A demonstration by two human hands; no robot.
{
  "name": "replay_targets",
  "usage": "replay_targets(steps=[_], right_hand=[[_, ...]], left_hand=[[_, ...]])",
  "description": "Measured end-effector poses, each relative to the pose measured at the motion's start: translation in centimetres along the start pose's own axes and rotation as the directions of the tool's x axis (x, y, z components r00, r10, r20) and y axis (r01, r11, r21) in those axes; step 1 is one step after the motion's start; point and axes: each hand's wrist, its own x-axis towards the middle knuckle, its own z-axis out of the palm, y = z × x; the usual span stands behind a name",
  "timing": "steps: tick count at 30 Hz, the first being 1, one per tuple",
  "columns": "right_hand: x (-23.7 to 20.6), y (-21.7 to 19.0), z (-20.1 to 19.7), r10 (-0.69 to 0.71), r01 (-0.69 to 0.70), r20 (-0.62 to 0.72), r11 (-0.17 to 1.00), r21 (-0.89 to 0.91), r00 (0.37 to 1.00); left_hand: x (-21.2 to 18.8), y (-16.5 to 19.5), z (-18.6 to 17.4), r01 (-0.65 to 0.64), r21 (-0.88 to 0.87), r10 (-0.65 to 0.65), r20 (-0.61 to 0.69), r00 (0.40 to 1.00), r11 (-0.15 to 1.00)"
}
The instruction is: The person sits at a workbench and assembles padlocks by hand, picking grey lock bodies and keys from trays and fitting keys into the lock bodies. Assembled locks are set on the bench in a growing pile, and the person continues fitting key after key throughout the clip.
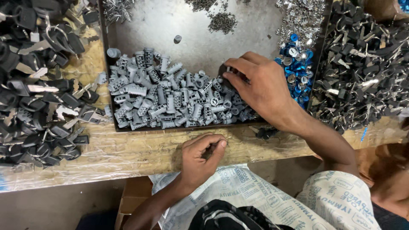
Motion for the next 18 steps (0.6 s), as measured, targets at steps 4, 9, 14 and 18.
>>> replay_targets(steps=[4,9,14,18], right_hand=[[0.4,1.9,-0.8,-0.082,0.053,-0.174,0.985,-0.163,0.981],[-2.5,3.4,-1.7,-0.125,0.086,-0.219,0.981,-0.176,0.968],[-11.4,1.4,1.4,0.123,0.075,-0.143,0.44,0.895,0.982],[-15.0,0.0,4.1,0.282,0.043,-0.123,0.275,0.96,0.951]], left_hand=[[-0.3,-0.4,0.2,0.102,0.058,-0.099,-0.052,0.994,0.993],[0.3,0.5,0.2,0.238,-0.306,-0.223,0.083,0.971,0.922],[0.7,2.4,0.8,0.325,-0.549,-0.222,0.247,0.943,0.77],[1.0,3.2,1.4,0.372,-0.661,-0.213,0.312,0.926,0.652]])
